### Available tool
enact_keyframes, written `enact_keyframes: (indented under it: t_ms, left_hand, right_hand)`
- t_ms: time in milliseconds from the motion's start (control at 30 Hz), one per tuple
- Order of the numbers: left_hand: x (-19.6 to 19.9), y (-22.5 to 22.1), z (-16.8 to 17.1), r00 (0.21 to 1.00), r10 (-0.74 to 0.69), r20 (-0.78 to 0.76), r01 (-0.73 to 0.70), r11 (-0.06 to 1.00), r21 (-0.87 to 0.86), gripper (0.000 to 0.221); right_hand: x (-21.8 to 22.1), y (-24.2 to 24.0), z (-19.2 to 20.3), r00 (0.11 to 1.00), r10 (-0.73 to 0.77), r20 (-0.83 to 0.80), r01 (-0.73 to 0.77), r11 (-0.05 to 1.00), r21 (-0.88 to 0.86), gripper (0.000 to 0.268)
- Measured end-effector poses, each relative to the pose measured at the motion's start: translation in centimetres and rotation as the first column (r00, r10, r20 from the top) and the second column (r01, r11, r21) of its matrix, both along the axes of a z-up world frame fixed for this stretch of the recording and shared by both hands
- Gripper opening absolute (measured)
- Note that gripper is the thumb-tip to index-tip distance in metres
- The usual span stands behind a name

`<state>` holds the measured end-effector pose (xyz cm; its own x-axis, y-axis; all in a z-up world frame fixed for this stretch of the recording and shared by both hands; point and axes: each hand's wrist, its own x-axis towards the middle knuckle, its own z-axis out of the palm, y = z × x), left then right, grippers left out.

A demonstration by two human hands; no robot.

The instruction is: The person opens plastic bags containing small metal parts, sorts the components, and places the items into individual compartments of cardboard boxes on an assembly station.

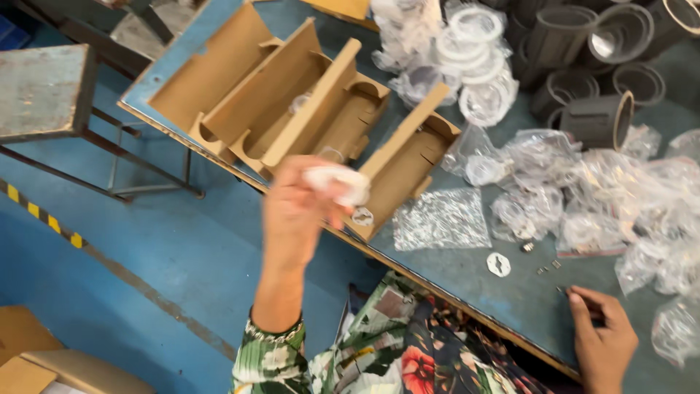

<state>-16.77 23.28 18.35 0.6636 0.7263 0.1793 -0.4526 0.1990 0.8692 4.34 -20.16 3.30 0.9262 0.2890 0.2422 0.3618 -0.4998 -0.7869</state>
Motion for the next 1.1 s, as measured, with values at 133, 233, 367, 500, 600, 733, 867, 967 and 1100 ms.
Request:
enact_keyframes:
  t_ms: [133, 233, 367, 500, 600, 733, 867, 967, 1100]
  left_hand:
    - [-3.5, 6.6, -1.3, 0.882, 0.466, -0.076, -0.450, 0.878, 0.161, 0.031]
    - [-3.8, 10.3, -2.7, 0.735, 0.640, -0.225, -0.528, 0.748, 0.403, 0.029]
    - [-2.9, 12.5, -4.4, 0.364, 0.837, -0.408, -0.357, 0.530, 0.769, 0.027]
    - [-1.6, 14.0, -5.2, 0.339, 0.783, -0.522, -0.269, 0.612, 0.744, 0.028]
    - [-1.4, 14.4, -5.6, 0.328, 0.832, -0.448, -0.209, 0.527, 0.824, 0.027]
    - [-2.3, 12.8, -4.2, 0.379, 0.886, -0.267, -0.388, 0.414, 0.823, 0.017]
    - [-2.4, 6.8, -2.9, 0.587, 0.805, -0.080, -0.566, 0.479, 0.671, 0.016]
    - [-1.2, 1.5, -2.4, 0.798, 0.594, 0.104, -0.506, 0.566, 0.651, 0.010]
    - [2.3, -6.5, -3.4, 0.984, 0.120, -0.129, 0.011, 0.691, 0.723, 0.015]
  right_hand:
    - [1.2, -1.0, -2.0, 0.998, 0.002, 0.067, 0.000, 0.999, -0.037, 0.012]
    - [3.9, -0.4, -3.2, 0.996, -0.003, 0.092, 0.010, 0.998, -0.069, 0.011]
    - [5.7, 1.3, -4.5, 0.995, -0.005, 0.104, 0.015, 0.996, -0.092, 0.011]
    - [7.1, 6.8, -3.6, 0.993, 0.023, 0.117, -0.013, 0.996, -0.085, 0.011]
    - [6.9, 5.4, -3.8, 0.993, 0.020, 0.115, -0.006, 0.993, -0.116, 0.011]
    - [4.5, 0.9, -4.7, 0.995, -0.007, 0.099, 0.021, 0.991, -0.135, 0.011]
    - [1.3, -1.1, -2.5, 0.996, -0.032, 0.084, 0.045, 0.987, -0.155, 0.011]
    - [0.1, -0.1, -0.1, 0.998, -0.041, 0.037, 0.045, 0.992, -0.117, 0.011]
    - [-0.5, 0.8, 1.6, 0.998, -0.052, 0.025, 0.055, 0.993, -0.103, 0.010]
